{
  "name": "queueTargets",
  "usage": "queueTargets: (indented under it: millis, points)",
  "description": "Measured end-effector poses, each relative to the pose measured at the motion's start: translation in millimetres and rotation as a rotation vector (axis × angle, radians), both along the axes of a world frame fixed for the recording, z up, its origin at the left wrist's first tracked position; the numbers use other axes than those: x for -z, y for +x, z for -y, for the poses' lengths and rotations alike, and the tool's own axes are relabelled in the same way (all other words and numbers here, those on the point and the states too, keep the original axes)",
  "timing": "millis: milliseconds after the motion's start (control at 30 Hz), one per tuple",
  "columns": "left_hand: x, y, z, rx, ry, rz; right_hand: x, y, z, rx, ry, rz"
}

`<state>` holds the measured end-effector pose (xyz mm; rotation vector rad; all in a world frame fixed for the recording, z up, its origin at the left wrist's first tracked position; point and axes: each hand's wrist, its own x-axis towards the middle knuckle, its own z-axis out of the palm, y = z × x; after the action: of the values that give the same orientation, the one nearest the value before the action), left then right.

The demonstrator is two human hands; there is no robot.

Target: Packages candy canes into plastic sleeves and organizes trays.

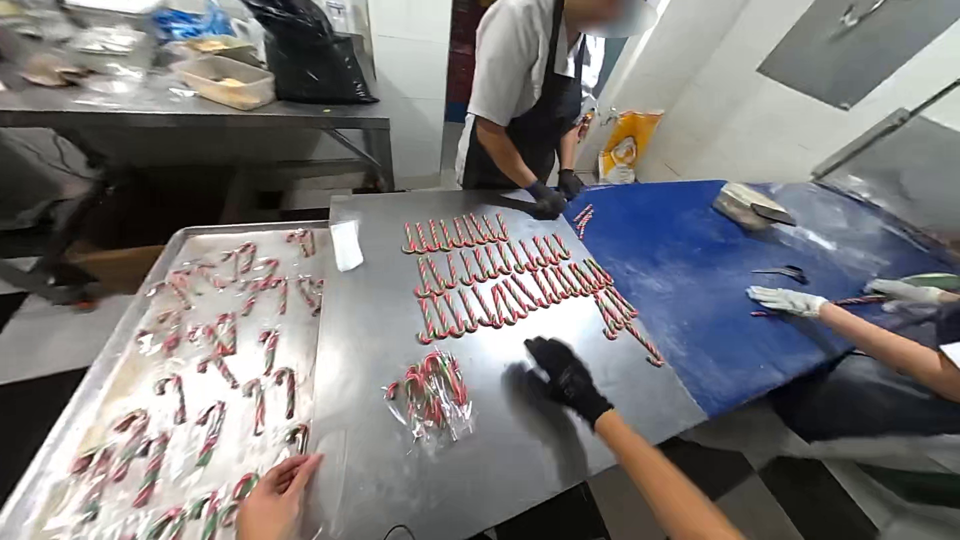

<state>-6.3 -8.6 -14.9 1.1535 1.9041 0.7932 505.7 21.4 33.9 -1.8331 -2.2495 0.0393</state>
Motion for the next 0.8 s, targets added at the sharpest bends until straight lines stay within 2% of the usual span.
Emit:
queueTargets:
  millis: [67,133,233,300,400,567,667,733,800]
  points:
    - [0,-4,1,-0.027,0.020,0.063,5,72,-27,0.314,-0.046,0.018]
    - [-2,-7,3,-0.035,0.028,0.138,0,118,-51,0.592,-0.188,0.020]
    - [-14,-7,7,-0.002,0.017,0.183,-12,127,-74,0.841,-0.370,-0.019]
    - [-21,-6,8,-0.006,-0.004,0.140,-14,108,-79,0.890,-0.345,-0.054]
    - [-27,-4,8,-0.051,-0.004,0.063,0,64,-66,0.845,-0.279,-0.068]
    - [-38,3,9,-0.078,0.116,0.047,10,-19,-19,0.599,-0.196,0.071]
    - [-51,7,4,-0.113,0.151,0.048,12,-47,-8,0.473,-0.092,0.133]
    - [-56,7,4,-0.064,0.185,0.043,16,-55,-13,0.392,-0.096,0.160]
    - [-58,6,3,0.016,0.235,0.028,13,-67,-21,0.338,-0.195,0.202]
